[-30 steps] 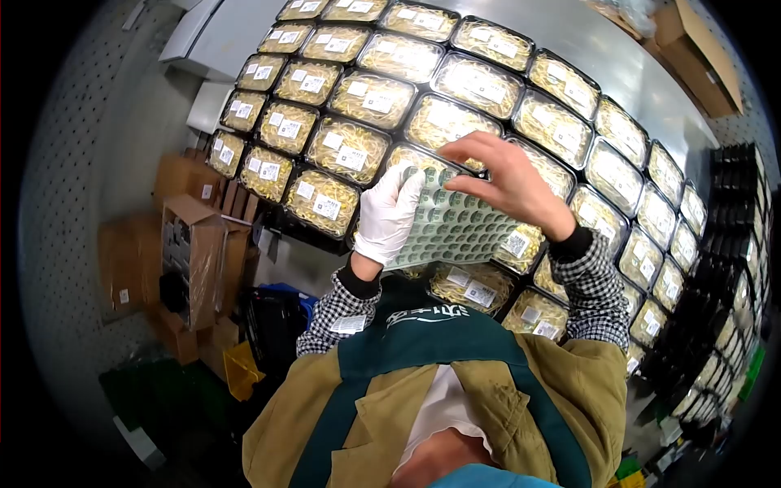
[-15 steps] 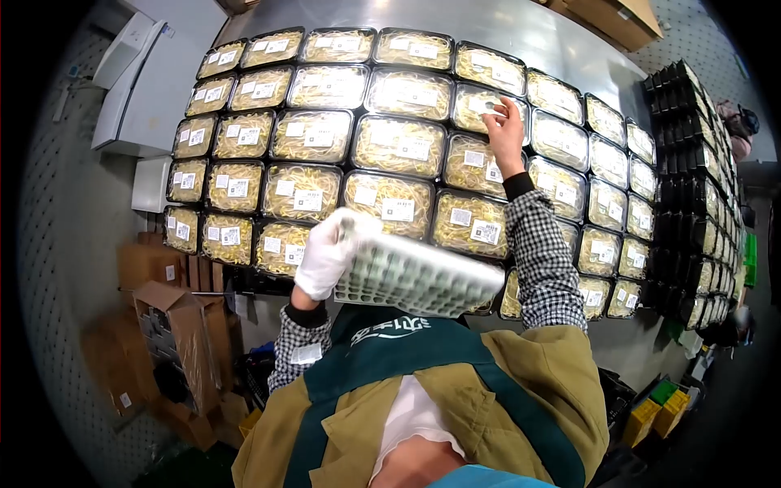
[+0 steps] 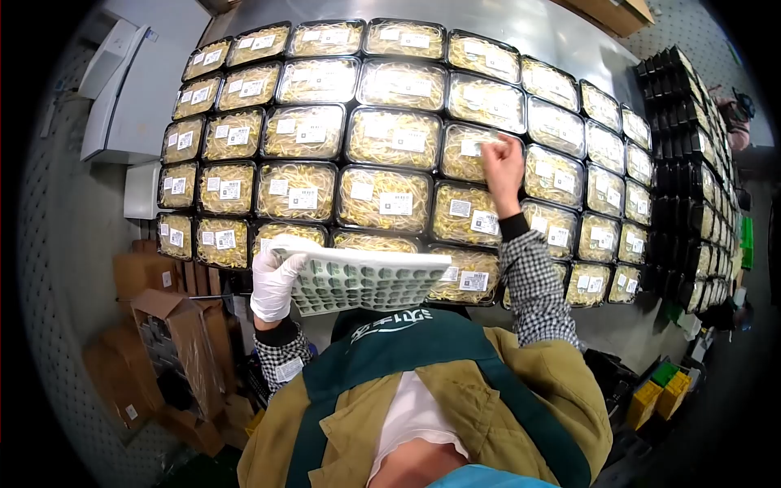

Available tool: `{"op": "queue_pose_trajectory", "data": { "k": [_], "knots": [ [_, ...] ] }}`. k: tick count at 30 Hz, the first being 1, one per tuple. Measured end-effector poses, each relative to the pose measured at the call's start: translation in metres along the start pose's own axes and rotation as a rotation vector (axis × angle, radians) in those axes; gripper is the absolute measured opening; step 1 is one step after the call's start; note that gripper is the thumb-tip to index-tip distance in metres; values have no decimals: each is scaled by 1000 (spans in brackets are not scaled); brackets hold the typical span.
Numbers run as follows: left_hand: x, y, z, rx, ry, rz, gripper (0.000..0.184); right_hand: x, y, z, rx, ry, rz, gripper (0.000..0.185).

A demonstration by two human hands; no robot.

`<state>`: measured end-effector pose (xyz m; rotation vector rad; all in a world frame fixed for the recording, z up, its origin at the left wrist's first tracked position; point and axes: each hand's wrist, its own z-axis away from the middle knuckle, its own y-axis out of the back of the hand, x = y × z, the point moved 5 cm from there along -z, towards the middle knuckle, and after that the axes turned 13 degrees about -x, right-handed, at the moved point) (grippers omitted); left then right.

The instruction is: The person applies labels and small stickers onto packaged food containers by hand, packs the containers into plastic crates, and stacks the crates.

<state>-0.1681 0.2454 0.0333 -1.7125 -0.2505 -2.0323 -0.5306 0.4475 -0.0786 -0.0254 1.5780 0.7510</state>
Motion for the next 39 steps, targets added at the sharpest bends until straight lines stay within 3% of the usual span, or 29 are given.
{"op": "queue_pose_trajectory", "data": {
  "k": [3, 4, 5, 9, 11, 13, 15, 18, 21, 24, 27, 29, 30, 31, 33, 35, 38, 39],
  "knots": [
    [-3, -4, -6, -55, 40, 32, 18, 12, -26, 27, 1, 14, 63, 40],
    [2, -10, -8, -68, 20, 19, 19, -2, -29, 33, 69, 118, 469, 40],
    [6, -15, -8, -80, 2, 5, 20, -6, -34, 35, 83, 139, 547, 38],
    [3, -12, 4, -47, 40, -24, 21, 1, -22, 31, 87, 159, 490, 36],
    [1, -7, 13, -30, 62, -23, 21, -6, -6, 43, 203, 283, 419, 30],
    [-3, -1, 21, -77, 60, -55, 19, -2, 8, 71, 110, 24, 268, 21],
    [-6, 1, 29, -113, 87, -35, 19, 24, 6, 102, 70, 53, 75, 16],
    [-7, -12, 27, -249, 75, -68, 27, 15, -14, 145, 81, 4, 197, 17],
    [-10, -26, 25, -313, 48, -113, 27, -10, -28, 161, 200, 165, 612, 16],
    [-19, -35, 23, -313, 6, -240, 21, 6, -23, 154, 130, 73, 545, 25],
    [-30, -42, 23, -278, -58, -493, 16, -6, -8, 151, 66, 95, 171, 13],
    [-19, -58, 28, -276, -122, -578, 17, -61, -20, 167, -308, 108, -301, 13],
    [-11, -67, 33, -298, -75, -649, 17, -93, -26, 184, -525, 158, -262, 13],
    [-18, -71, 35, -291, -88, -747, 18, -132, -29, 201, -586, 369, -179, 16],
    [-18, -83, 42, -269, -211, -711, 21, -182, -33, 230, -488, 625, 166, 18],
    [-13, -94, 52, -272, -209, -797, 18, -192, -30, 247, -424, 782, 330, 15],
    [-18, -100, 65, -347, -146, -870, 16, -159, -8, 251, -342, 564, -45, 10],
    [-25, -99, 72, -371, -50, -778, 16, -136, 6, 245, -247, 361, -206, 7]
  ]
}}
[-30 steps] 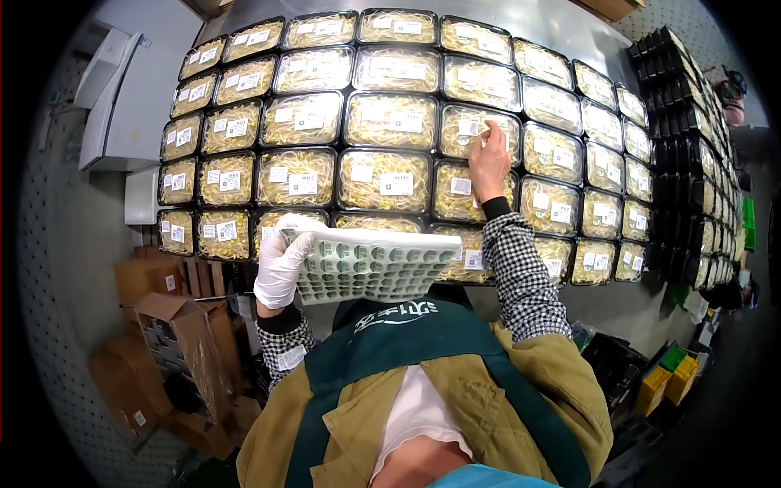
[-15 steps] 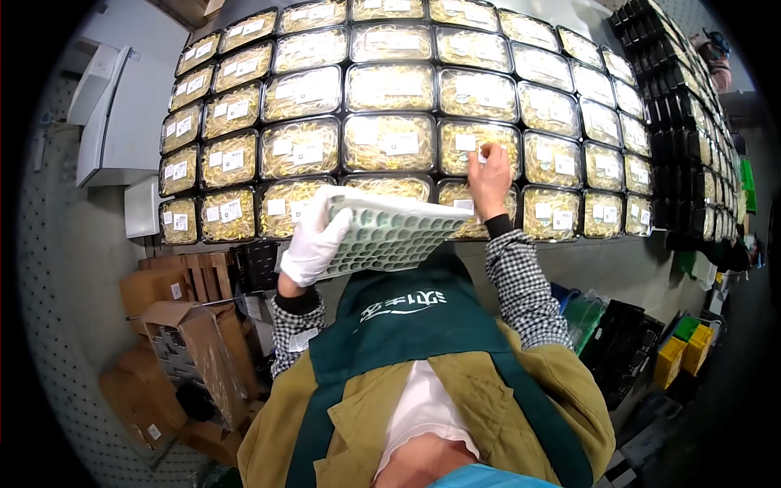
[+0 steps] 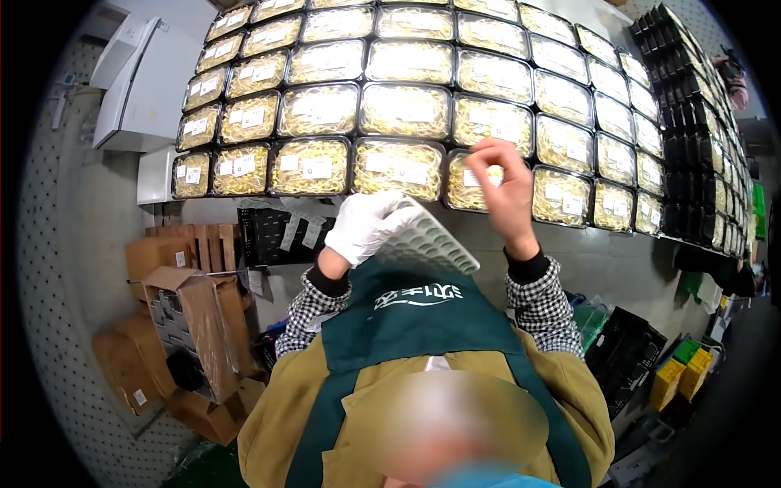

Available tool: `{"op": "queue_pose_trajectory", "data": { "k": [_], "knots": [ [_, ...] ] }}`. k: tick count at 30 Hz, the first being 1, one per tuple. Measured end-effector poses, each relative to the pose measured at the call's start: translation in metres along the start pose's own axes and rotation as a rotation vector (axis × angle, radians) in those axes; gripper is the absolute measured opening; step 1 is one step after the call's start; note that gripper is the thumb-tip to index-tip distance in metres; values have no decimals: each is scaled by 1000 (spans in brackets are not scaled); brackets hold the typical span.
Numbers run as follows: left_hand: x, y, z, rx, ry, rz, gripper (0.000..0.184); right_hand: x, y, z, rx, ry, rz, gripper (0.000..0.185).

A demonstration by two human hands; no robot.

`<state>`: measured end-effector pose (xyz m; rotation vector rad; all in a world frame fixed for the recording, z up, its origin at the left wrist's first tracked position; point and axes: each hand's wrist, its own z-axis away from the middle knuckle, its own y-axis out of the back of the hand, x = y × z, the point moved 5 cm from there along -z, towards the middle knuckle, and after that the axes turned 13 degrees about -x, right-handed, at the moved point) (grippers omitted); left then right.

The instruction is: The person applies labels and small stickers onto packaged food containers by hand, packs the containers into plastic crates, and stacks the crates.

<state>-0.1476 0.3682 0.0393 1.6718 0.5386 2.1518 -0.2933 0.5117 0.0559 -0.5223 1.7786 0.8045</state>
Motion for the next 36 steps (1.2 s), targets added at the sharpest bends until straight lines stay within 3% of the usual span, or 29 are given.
{"op": "queue_pose_trajectory", "data": {
  "k": [2, 3, 4, 5, 8, 10, 12, 14, 15, 17, 18, 20, 21, 25, 26, 29, 32, 36],
  "knots": [
    [-21, -14, 13, -110, 79, 210, 16, 70, 30, 25, 143, -59, 248, 8],
    [-23, -16, 18, -254, 117, 1, 11, 101, 29, 45, 138, -94, 374, 9],
    [-22, -25, 26, -340, 89, 355, 15, 123, 27, 60, 133, -127, 502, 9],
    [-17, -30, 32, -333, 67, 463, 20, 130, 19, 72, 147, -223, 522, 10],
    [-4, -30, 48, -388, 173, 577, 35, 128, 4, 78, 202, -153, 725, 12],
    [-7, -23, 53, -236, 46, 395, 32, 126, 2, 77, 172, -137, 845, 15],
    [-14, -21, 63, -107, 79, 474, 25, 128, 2, 77, 179, -170, 883, 20],
    [-23, -21, 76, 29, 130, 730, 22, 137, 11, 81, 197, -180, 740, 20],
    [-22, -16, 82, 121, 105, 618, 22, 142, 15, 82, 202, -181, 667, 20],
    [-24, -14, 92, 310, 107, 691, 23, 128, 16, 82, 194, -185, 502, 13],
    [-26, -13, 99, 402, 125, 692, 23, 115, 14, 87, 176, -258, 204, 10],
    [-29, -13, 108, 501, 82, 723, 23, 102, -5, 95, -94, -382, -299, 14],
    [-29, -13, 111, 518, 87, 717, 24, 83, -16, 99, -217, -395, -393, 17],
    [-34, -10, 116, 528, 57, 769, 23, 53, -40, 102, -314, -458, -461, 13],
    [-32, -7, 116, 545, 52, 791, 21, 49, -42, 100, -262, -390, -463, 13],
    [-51, 7, 125, 561, 35, 661, 14, 36, -57, 94, -132, -248, -524, 10],
    [-63, 27, 140, 743, 55, 370, 8, 21, -81, 87, -74, -222, -678, 8],
    [-70, 58, 157, 740, -36, 197, 11, 40, -105, 63, -252, -307, -473, 17]
  ]
}}
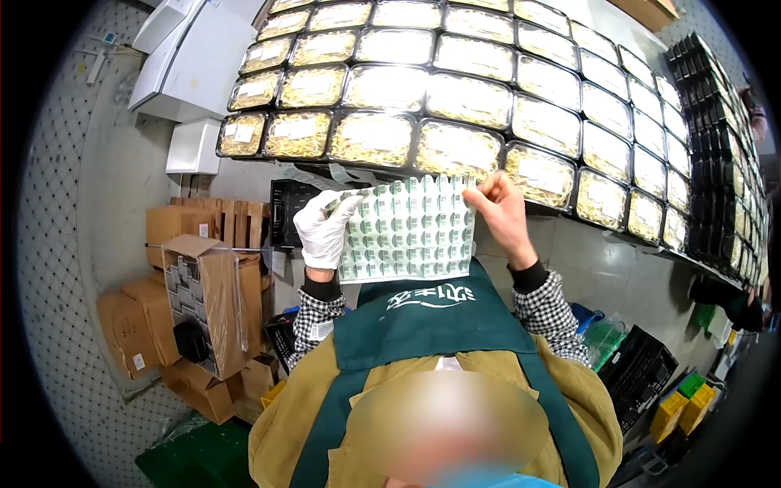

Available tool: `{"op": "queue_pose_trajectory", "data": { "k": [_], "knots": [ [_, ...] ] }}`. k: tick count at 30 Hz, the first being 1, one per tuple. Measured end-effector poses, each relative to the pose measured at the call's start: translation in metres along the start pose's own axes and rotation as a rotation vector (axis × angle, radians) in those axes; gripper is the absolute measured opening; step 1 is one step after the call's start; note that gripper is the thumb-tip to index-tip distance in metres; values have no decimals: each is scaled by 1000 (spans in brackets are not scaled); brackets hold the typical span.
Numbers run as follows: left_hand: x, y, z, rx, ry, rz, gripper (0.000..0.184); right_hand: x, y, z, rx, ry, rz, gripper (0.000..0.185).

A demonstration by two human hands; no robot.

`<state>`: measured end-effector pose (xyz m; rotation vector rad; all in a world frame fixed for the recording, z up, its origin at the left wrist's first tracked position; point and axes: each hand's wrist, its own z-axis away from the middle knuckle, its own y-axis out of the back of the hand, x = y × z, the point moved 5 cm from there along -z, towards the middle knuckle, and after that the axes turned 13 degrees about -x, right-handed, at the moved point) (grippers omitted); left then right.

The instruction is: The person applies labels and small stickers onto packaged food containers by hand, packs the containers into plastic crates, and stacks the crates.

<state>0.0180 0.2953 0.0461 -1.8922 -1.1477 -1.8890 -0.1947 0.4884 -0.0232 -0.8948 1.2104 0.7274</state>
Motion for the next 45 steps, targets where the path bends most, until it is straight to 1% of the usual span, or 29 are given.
{"op": "queue_pose_trajectory", "data": {
  "k": [1, 2, 4, 7, 10, 11, 14, 15, 16, 18, 19, 20, 22, 23, 25, 27, 28, 30, 32, 34, 35, 36, 38, 41, 42, 44, 45],
  "knots": [
    [-3, 8, -4, -16, -7, 2, 12, -6, -2, -12, -68, 62, 199, 26],
    [-6, 15, -8, -35, -15, 4, 13, -40, -16, -19, -57, 226, 392, 41],
    [-11, 25, -17, -71, -25, -16, 13, -73, -38, -33, -150, 389, 794, 43],
    [-15, 37, -31, -129, -41, -37, 13, -86, -69, -45, -344, 443, 1178, 34],
    [-29, 47, -40, -169, 56, 31, 12, -66, -71, -54, -412, 337, 1083, 28],
    [-42, 53, -41, -153, 54, -14, 11, -59, -65, -54, -330, 248, 836, 22],
    [-72, 72, -40, -62, 150, 93, 13, -7, -17, -65, 215, 76, 83, 21],
    [-91, 82, -37, -26, 155, 78, 15, 19, -4, -69, 296, 35, 45, 27],
    [-97, 87, -38, -7, 128, 110, 16, 30, -7, -72, 357, -9, 73, 41],
    [-98, 95, -41, 1, 163, 159, 14, 54, -13, -81, 402, 37, 330, 51],
    [-93, 96, -43, 12, 190, 221, 10, 49, -23, -84, 457, 87, 542, 54],
    [-92, 99, -45, -2, 184, 215, 10, 47, -34, -87, 491, 124, 664, 51],
    [-94, 104, -52, -30, 165, 204, 9, 55, -38, -92, 493, 199, 1018, 49],
    [-95, 106, -54, -49, 158, 191, 9, 58, -36, -92, 504, 201, 1042, 48],
    [-94, 111, -56, -7, 186, 213, 8, 58, -35, -91, 524, 203, 1089, 47],
    [-97, 117, -58, 0, 199, 182, 8, 51, -22, -89, 572, 181, 975, 45],
    [-98, 119, -60, 26, 163, 209, 8, 45, -15, -91, 593, 175, 921, 44],
    [-102, 120, -63, 44, 182, 287, 8, 33, -2, -104, 659, 208, 885, 41],
    [-99, 119, -69, 50, 174, 257, 5, 26, 7, -130, 661, 80, 558, 42],
    [-88, 114, -80, 76, 160, 262, 6, 30, 15, -157, 670, 10, 556, 43],
    [-85, 114, -82, 85, 154, 227, 6, 35, 18, -170, 657, 78, 739, 40],
    [-86, 114, -85, 97, 148, 228, 6, 41, 19, -176, 668, 134, 996, 40],
    [-87, 116, -89, 120, 146, 225, 6, 31, 12, -178, 664, 67, 1233, 40],
    [-93, 120, -91, 148, 189, 223, 6, 28, 23, -180, 597, 115, 1179, 38],
    [-95, 121, -93, 160, 191, 225, 6, 34, 34, -183, 578, 100, 1051, 33],
    [-82, 115, -106, 175, 195, 212, 6, 21, 52, -187, 646, 135, 1021, 28],
    [-81, 112, -113, 170, 201, 227, 6, 15, 60, -196, 677, 192, 1042, 22]
  ]
}}
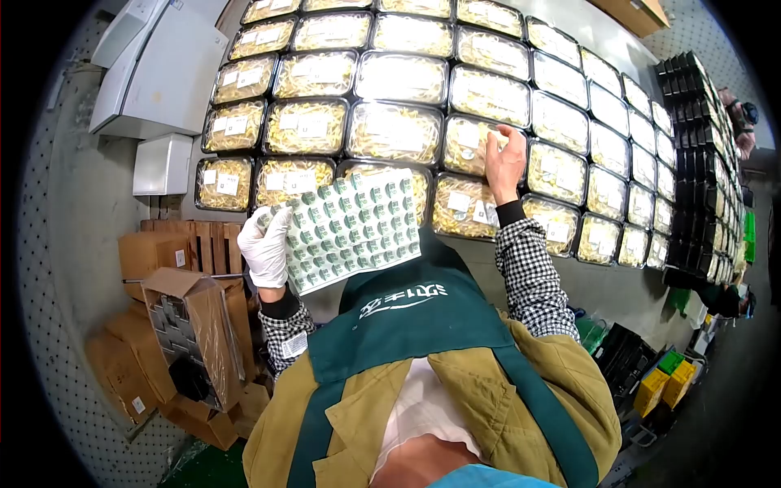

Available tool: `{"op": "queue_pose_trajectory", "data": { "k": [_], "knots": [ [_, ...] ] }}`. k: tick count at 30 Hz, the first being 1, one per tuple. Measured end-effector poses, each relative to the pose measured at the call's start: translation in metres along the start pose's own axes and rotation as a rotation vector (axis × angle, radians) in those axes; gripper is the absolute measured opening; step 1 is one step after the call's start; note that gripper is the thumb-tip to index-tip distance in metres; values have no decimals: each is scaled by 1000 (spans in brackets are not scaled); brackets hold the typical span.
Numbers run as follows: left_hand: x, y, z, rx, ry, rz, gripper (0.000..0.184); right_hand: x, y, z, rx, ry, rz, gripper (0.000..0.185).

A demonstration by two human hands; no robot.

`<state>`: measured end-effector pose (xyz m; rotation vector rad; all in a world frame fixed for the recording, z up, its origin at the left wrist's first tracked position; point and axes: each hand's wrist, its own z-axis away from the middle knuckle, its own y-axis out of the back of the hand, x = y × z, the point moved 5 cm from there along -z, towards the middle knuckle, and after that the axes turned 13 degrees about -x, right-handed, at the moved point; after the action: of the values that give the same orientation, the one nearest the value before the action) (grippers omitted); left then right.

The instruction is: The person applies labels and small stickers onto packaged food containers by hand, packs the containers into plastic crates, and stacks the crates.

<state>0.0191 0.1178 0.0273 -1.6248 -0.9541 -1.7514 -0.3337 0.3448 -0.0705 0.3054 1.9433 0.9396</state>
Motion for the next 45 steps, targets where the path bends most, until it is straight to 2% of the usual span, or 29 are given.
{"op": "queue_pose_trajectory", "data": {
  "k": [1, 4, 7, 9, 12, 15, 16, 17, 19, 20, 23, 25, 27, 29, 31, 33, 36, 40, 43, 45],
  "knots": [
    [1, -5, -5, -4, 11, 13, 6, 1, 0, -15, 14, 7, -35, 15],
    [5, -19, -22, -39, -6, 2, 9, 19, -28, -57, 49, -117, -120, 22],
    [23, -43, -36, -68, -34, 0, 12, 8, -43, -71, 41, -118, 225, 21],
    [21, -52, -43, -64, -10, -3, 13, 8, -43, -75, -68, -109, 262, 25],
    [15, -63, -52, -105, 13, -89, 13, 19, -38, -82, -97, -109, 183, 27],
    [17, -75, -63, -146, -40, -139, 13, 13, -33, -93, -232, -62, -165, 21],
    [27, -81, -66, -167, -12, -181, 13, -25, -22, -93, -410, -91, -372, 14],
    [35, -87, -66, -192, 24, -223, 13, -66, -12, -87, -616, 0, -597, 16],
    [33, -91, -71, -220, 35, -265, 15, -133, 0, -72, -837, 422, -568, 27],
    [31, -94, -72, -224, 52, -232, 16, -158, 9, -64, -846, 532, -494, 31],
    [32, -99, -75, -187, 29, -225, 17, -183, 14, -58, -677, 818, -167, 22],
    [30, -101, -78, -184, 32, -214, 19, -185, 15, -56, -637, 893, -185, 13],
    [22, -101, -80, -193, 96, -189, 19, -175, 14, -60, -767, 812, -357, 11],
    [17, -101, -81, -172, 132, -232, 19, -123, -6, -92, -754, 475, -659, 13],
    [18, -102, -78, -159, 136, -124, 20, -54, -23, -153, -517, 41, -849, 28],
    [21, -99, -78, -161, 156, -266, 20, 18, -47, -195, -326, -83, -616, 46],
    [20, -99, -76, -135, 146, -198, 19, 36, -61, -215, -214, -24, -345, 56],
    [17, -95, -75, -88, 183, -158, 17, 27, -75, -207, -146, 133, -28, 51],
    [9, -86, -74, -46, 201, -150, 15, 33, -70, -211, -156, 77, -77, 49],
    [9, -84, -74, -7, 217, -114, 14, 40, -68, -223, -84, 97, -7, 45]
  ]
}}
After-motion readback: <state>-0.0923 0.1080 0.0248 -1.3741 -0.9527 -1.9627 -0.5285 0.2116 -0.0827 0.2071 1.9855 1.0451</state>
